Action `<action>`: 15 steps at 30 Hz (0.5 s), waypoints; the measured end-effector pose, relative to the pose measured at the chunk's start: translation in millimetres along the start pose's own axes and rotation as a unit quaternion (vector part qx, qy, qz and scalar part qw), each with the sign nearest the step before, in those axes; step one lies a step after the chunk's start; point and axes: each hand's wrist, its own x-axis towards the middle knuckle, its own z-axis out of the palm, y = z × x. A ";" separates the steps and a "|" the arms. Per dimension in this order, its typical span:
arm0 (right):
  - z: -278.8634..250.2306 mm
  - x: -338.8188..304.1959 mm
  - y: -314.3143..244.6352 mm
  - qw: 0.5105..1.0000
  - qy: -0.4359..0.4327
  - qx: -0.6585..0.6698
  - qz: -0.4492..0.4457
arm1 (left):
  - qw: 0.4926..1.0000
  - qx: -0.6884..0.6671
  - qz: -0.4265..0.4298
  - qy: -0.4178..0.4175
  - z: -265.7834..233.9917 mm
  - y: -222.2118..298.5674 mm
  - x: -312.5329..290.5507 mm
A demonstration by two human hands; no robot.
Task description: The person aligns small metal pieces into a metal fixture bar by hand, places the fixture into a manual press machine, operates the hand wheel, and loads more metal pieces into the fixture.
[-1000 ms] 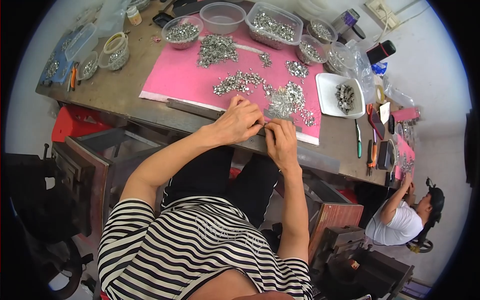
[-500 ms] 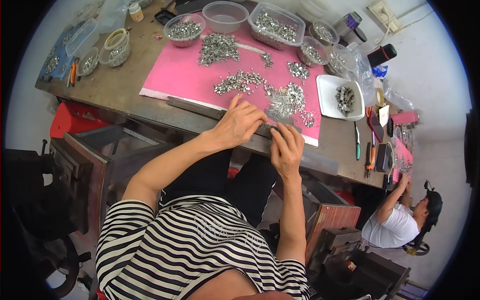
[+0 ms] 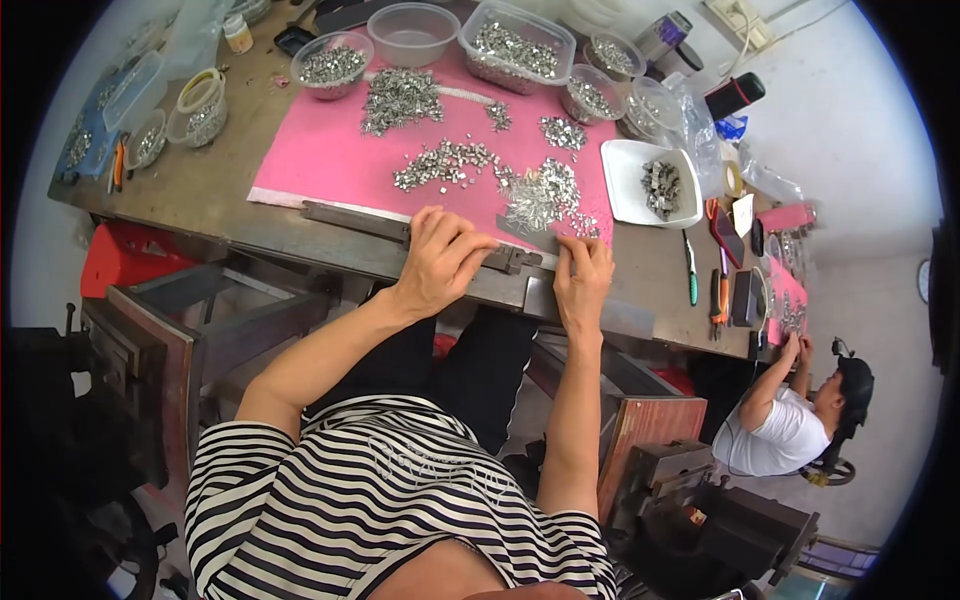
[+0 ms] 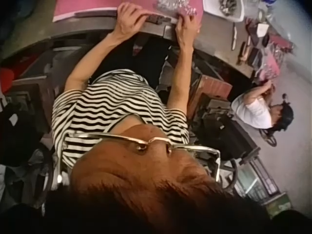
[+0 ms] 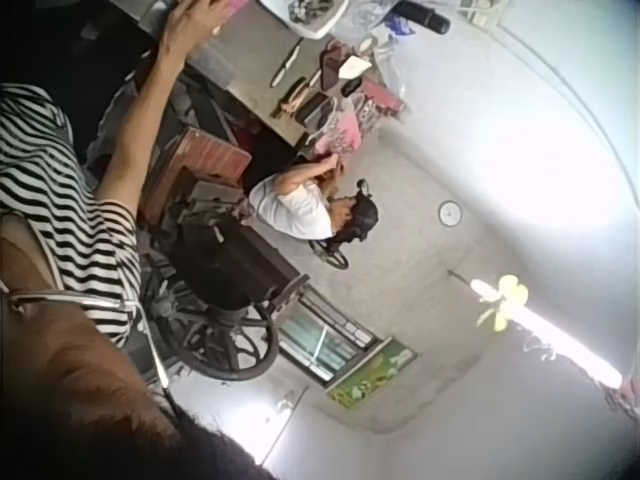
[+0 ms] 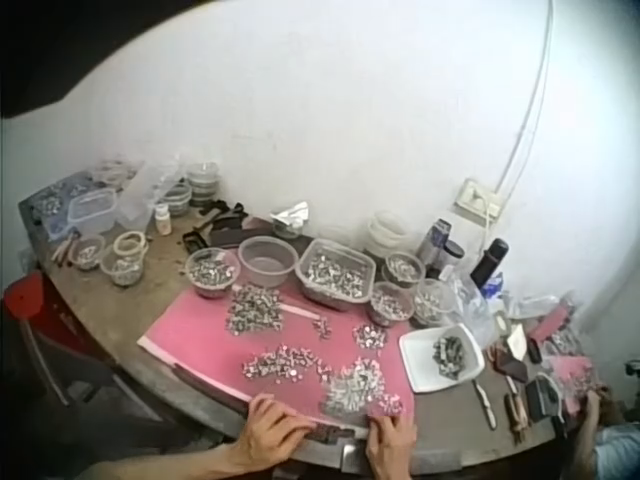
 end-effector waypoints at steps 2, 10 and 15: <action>-2.0 -0.3 5.2 1.000 -0.003 0.010 0.007 | 1.000 -0.002 0.000 0.009 -1.2 -3.4 -6.9; -2.2 9.9 2.7 1.000 -0.022 0.021 0.002 | 0.997 -0.048 -0.015 0.053 -5.0 1.3 -7.1; 4.1 13.1 7.9 0.998 -0.046 -0.028 -0.020 | 0.994 -0.058 -0.028 0.091 -5.4 1.9 -4.2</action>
